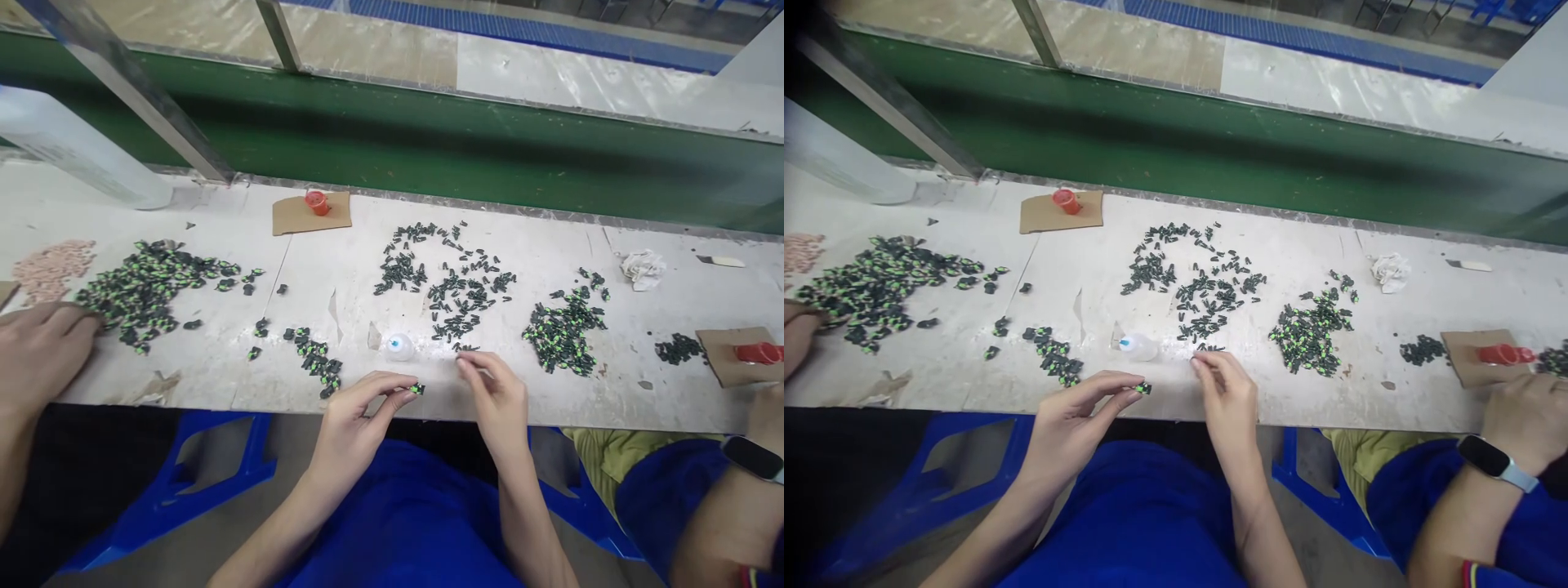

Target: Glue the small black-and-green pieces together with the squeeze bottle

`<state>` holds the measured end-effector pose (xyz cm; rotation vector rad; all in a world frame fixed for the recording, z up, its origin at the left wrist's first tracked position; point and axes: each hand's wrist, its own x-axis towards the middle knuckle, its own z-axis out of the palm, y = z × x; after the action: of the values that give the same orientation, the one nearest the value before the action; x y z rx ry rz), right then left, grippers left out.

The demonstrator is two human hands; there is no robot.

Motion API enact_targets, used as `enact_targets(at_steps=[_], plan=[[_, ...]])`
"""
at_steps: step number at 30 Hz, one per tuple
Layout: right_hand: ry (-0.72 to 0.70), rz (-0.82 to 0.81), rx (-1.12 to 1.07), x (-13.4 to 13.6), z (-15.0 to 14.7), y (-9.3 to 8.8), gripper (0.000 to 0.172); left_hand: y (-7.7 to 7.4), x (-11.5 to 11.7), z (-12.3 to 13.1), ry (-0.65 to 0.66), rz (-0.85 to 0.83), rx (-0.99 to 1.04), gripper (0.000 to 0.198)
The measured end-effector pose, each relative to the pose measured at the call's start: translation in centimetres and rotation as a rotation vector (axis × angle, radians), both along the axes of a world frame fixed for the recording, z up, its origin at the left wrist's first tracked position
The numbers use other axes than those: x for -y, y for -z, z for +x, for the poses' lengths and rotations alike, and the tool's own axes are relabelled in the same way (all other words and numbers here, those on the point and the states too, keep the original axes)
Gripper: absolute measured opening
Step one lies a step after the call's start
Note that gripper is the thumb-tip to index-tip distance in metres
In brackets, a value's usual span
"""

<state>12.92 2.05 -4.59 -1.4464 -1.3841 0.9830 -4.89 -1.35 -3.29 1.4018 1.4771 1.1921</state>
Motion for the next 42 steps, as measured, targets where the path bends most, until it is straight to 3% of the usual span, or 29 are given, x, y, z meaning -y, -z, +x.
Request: enact_targets(at_steps=[4, 9, 17, 28, 35, 42], plan=[[-0.138, -0.118, -0.209, 1.9, -1.2, -1.1, 0.015, 0.3, -0.1, 0.1, 0.011, 0.012, -0.017, 0.011], [-0.013, -0.223, -0.343, 2.4, -2.3, -1.1, 0.012, 0.2, -0.1, 0.2, 0.021, 0.007, -0.043, 0.012], [-0.014, -0.270, -0.432, 2.4, -2.7, -0.7, 0.008, 0.1, -0.2, 0.3, 0.046, 0.048, -0.050, 0.011], [-0.004, -0.114, -0.434, 2.8, -3.3, 0.1, 0.009, -0.1, -0.2, 0.5, -0.006, 0.027, -0.144, 0.015], [-0.088, -0.113, -0.434, 2.5, -2.7, 0.6, 0.007, 0.2, 0.0, 0.8, -0.048, -0.043, -0.063, 0.013], [0.021, -0.012, -0.423, 3.2, -3.0, 0.9, 0.015, -0.4, 0.3, 1.7, -0.047, -0.070, -0.063, 0.015]])
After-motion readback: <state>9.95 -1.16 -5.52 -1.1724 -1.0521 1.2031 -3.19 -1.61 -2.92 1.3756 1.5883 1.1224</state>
